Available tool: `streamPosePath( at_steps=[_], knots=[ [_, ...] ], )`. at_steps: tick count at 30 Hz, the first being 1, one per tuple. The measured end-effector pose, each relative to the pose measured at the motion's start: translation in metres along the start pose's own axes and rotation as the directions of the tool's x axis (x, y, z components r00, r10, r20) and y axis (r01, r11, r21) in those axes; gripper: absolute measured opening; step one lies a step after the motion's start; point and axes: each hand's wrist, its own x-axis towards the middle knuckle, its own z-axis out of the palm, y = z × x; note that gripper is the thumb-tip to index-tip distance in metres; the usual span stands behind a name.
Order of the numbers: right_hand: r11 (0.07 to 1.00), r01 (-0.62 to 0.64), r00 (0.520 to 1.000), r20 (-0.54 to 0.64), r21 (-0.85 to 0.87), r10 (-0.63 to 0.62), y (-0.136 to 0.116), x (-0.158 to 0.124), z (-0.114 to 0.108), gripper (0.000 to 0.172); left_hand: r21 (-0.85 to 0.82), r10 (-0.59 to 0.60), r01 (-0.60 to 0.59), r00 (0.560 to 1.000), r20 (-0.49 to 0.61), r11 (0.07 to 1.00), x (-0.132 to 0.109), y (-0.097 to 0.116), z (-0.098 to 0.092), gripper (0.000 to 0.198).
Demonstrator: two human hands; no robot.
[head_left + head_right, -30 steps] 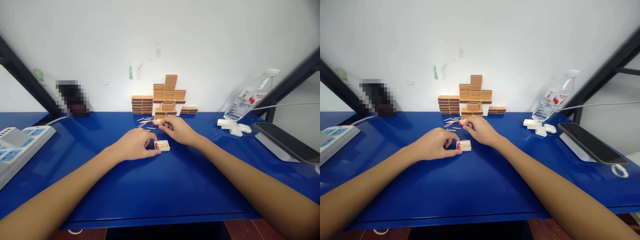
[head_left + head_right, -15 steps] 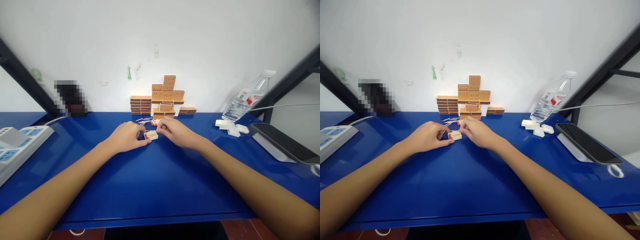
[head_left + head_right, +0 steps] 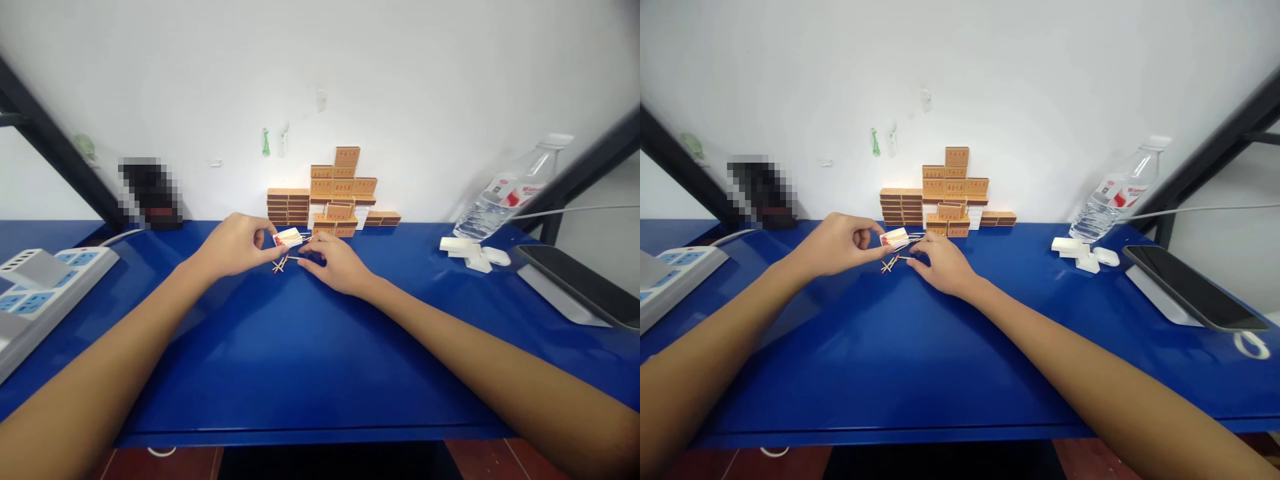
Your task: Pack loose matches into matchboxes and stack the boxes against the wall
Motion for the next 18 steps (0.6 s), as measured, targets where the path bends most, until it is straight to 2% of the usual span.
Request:
streamPosePath(
  at_steps=[3,7,10,13,16,18],
  knots=[
    [0.997,-0.074,0.997,0.034,0.003,0.074,-0.004,0.003,0.002,0.009,0.025,0.012,-0.013,1.000,0.023,1.000,-0.001,0.002,0.005,0.032],
    [0.985,-0.139,0.984,0.095,-0.104,0.149,0.003,0.000,-0.012,0.012,0.046,0.017,-0.019,0.998,0.054,0.999,-0.001,0.008,0.010,0.034],
    [0.970,-0.194,0.981,-0.001,-0.149,0.196,0.011,-0.004,-0.028,0.012,0.058,0.000,-0.004,0.997,0.074,0.998,-0.002,0.011,0.013,0.035],
    [0.992,-0.115,0.990,-0.093,-0.050,0.110,0.011,-0.006,-0.039,0.011,0.053,0.023,-0.028,0.995,0.101,0.998,-0.003,0.016,0.017,0.036],
    [0.999,-0.002,0.998,-0.068,0.033,0.004,0.001,-0.007,-0.039,0.010,-0.026,0.072,-0.069,0.989,0.132,0.997,-0.004,0.019,0.018,0.034],
    [1.000,0.008,0.997,-0.072,0.020,-0.006,-0.006,-0.007,-0.036,0.012,-0.076,0.074,-0.066,0.990,0.116,0.995,-0.003,0.016,0.016,0.032]
  ],
)
